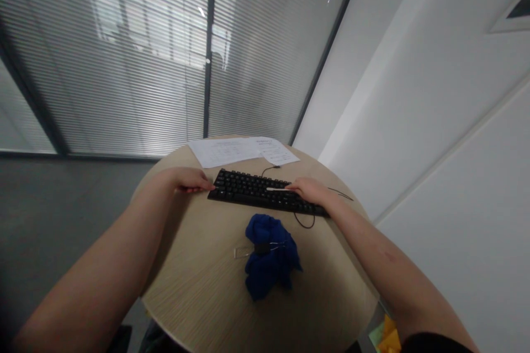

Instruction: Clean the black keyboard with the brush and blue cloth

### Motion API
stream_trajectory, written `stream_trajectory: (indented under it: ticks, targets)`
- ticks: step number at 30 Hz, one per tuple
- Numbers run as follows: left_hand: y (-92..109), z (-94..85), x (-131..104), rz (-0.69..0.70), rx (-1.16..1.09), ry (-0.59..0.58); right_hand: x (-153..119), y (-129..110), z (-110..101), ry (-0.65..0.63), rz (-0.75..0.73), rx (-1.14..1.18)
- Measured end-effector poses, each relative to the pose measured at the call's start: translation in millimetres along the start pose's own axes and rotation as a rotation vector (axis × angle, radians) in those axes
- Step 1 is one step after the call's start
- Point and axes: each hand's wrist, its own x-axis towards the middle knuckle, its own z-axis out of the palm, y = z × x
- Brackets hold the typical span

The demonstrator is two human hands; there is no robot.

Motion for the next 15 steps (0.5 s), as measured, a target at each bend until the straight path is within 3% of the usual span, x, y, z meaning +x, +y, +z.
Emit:
stream_trajectory:
  ticks: [15]
  targets:
    - [-4, -1.7, 5, -0.011, 0.056, -0.030, -42, 43, 9, -0.012, 0.055, 0.013]
